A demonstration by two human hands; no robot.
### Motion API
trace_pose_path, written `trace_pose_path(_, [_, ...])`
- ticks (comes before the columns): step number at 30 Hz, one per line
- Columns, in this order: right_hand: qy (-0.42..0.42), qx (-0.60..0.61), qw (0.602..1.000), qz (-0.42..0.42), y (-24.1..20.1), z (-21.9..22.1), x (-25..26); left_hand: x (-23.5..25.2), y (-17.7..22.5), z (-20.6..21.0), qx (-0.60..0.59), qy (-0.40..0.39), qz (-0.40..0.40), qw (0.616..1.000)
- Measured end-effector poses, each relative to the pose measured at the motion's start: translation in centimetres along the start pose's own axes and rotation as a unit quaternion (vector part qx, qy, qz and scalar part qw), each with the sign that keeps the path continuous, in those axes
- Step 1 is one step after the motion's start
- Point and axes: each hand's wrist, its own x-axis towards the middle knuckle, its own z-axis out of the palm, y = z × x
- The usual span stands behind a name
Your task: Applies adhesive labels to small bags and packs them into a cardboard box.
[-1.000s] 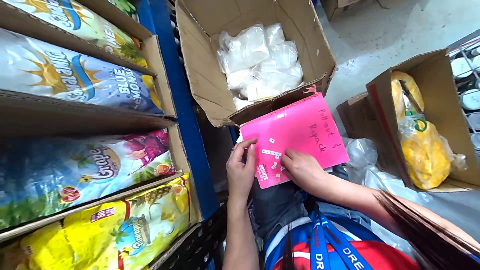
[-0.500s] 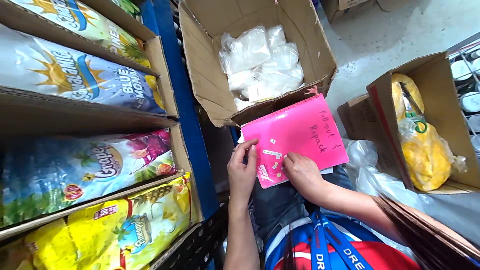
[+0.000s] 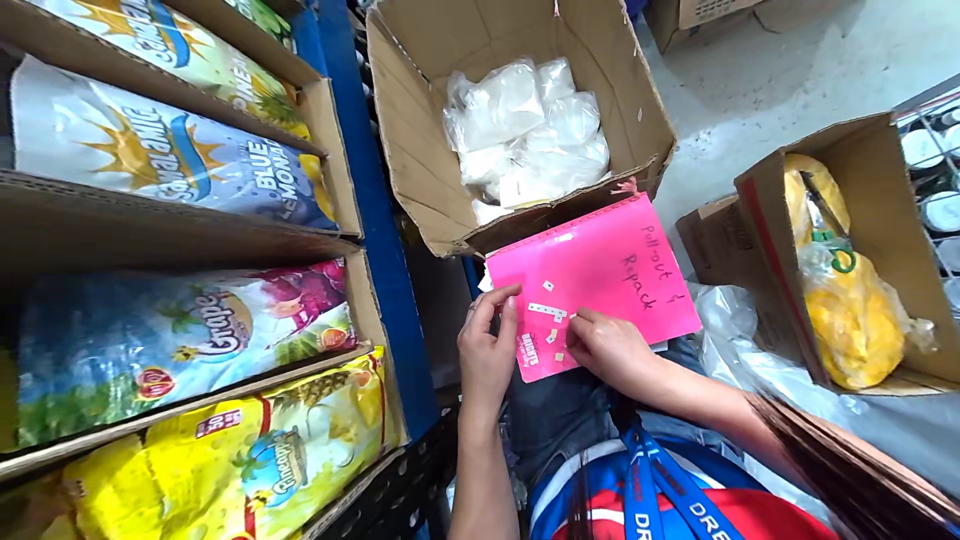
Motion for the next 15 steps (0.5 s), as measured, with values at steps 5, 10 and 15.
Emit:
trace_pose_path(5, [-0.088, 0.171, 0.981, 0.0, 0.6, -3.8, 0.2, -0.5, 1.0, -0.4, -0.034, -0.03, -0.004, 0.999])
trace_pose_path(10, [-0.097, 0.314, 0.945, -0.008, 1.2, -6.1, 0.2, -1.1, 3.2, -1.1, -0.107, -0.14, -0.011, 0.984])
trace_pose_path(15, [-0.088, 0.37, 0.924, -0.027, 1.1, -6.6, 0.0, -1.4, 4.5, -0.8, -0.135, -0.162, 0.006, 0.978])
